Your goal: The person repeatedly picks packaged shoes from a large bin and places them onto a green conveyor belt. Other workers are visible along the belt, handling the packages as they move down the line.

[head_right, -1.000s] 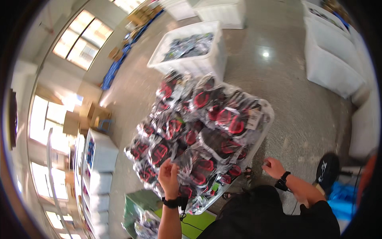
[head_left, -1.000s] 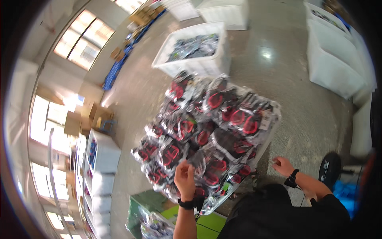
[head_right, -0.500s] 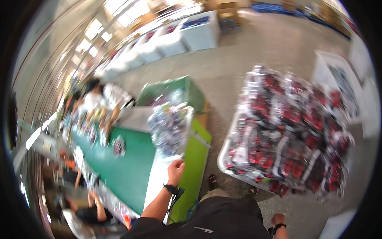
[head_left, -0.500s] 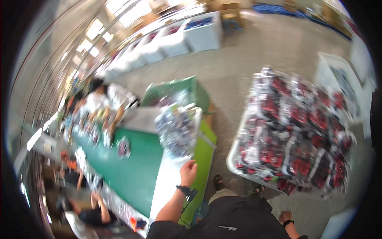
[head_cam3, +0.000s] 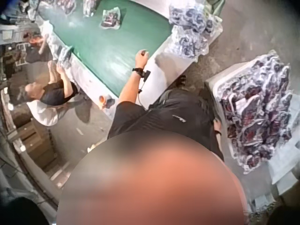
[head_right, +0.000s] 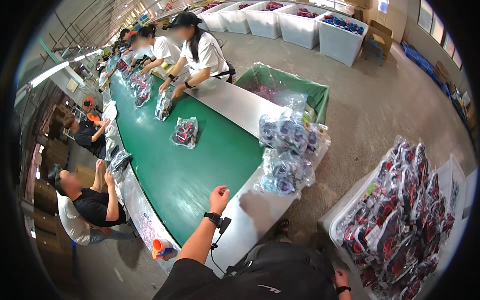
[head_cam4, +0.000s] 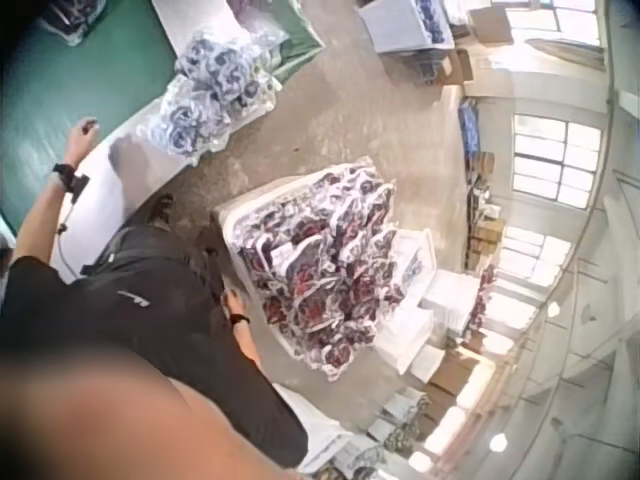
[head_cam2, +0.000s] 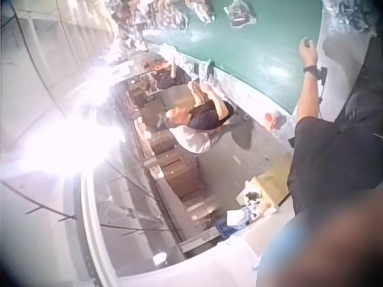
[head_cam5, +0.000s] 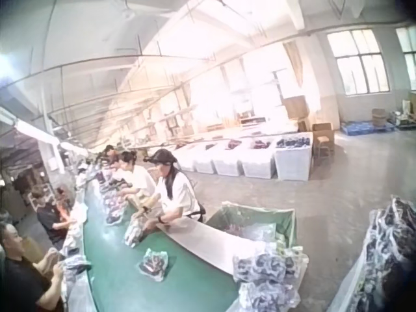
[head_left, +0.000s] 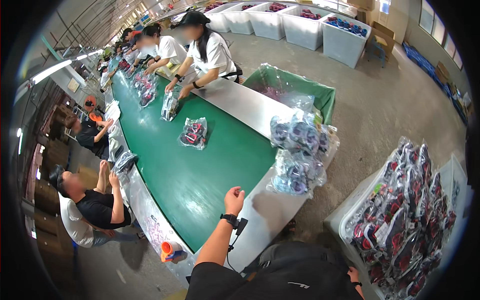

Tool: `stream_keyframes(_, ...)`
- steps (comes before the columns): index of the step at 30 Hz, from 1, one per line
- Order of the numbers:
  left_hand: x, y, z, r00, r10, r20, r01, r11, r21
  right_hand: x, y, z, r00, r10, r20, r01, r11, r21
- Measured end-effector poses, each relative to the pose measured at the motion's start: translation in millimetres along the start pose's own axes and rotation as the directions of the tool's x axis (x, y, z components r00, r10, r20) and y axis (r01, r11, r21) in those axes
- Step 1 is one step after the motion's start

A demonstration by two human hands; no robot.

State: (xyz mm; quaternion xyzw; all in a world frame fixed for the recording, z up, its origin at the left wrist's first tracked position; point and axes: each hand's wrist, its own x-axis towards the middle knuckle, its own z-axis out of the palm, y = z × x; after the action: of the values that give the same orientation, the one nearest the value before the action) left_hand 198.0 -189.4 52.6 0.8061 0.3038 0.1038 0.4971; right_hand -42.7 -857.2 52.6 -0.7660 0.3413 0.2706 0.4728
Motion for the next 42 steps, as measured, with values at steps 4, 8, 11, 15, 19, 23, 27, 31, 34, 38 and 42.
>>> stream_keyframes(4,62,-32,-36,0.982,-0.166,-0.095,0.154,0.981,-0.122,13,-5,1,0.993,0.119,0.022,-0.121,0.982,0.148)
stream_keyframes(8,125,-58,-64,0.946,-0.259,-0.196,0.225,0.958,-0.179,29,10,4,1.000,-0.005,0.028,0.008,0.996,-0.091)
stream_keyframes(11,182,-70,-82,0.887,-0.409,-0.214,0.340,0.892,-0.296,24,5,9,0.991,0.128,0.040,-0.126,0.991,-0.050)
stream_keyframes(15,254,-84,-96,0.813,-0.517,-0.268,0.410,0.835,-0.366,9,-31,6,0.996,0.073,0.043,-0.064,0.981,-0.186)
stream_keyframes(19,321,-96,-100,0.748,-0.537,-0.390,0.424,0.839,-0.341,-3,-65,9,0.997,-0.050,0.063,0.069,0.936,-0.346)
stream_keyframes(23,381,-108,-110,0.671,-0.659,-0.341,0.475,0.735,-0.484,-21,-96,11,0.937,0.337,-0.095,-0.340,0.940,-0.020)
stream_keyframes(27,407,-95,-96,0.716,-0.547,-0.434,0.520,0.832,-0.191,-29,-106,10,0.994,0.110,0.024,-0.081,0.844,-0.531)
stream_keyframes(31,402,-76,-71,0.719,-0.457,-0.523,0.602,0.786,0.142,-24,-78,13,0.945,0.326,-0.008,-0.323,0.932,-0.167)
stream_keyframes(34,390,-73,-62,0.874,-0.196,-0.444,0.179,0.981,-0.080,-19,-66,18,0.957,0.289,0.031,-0.286,0.955,-0.073)
stream_keyframes(38,347,-70,-35,0.911,-0.052,-0.410,-0.005,0.991,-0.136,-20,-94,25,0.963,0.264,0.059,-0.252,0.955,-0.158)
stream_keyframes(42,281,-60,-12,0.901,-0.342,-0.266,0.190,0.864,-0.467,-21,-133,40,1.000,-0.009,0.007,0.011,0.945,-0.327)
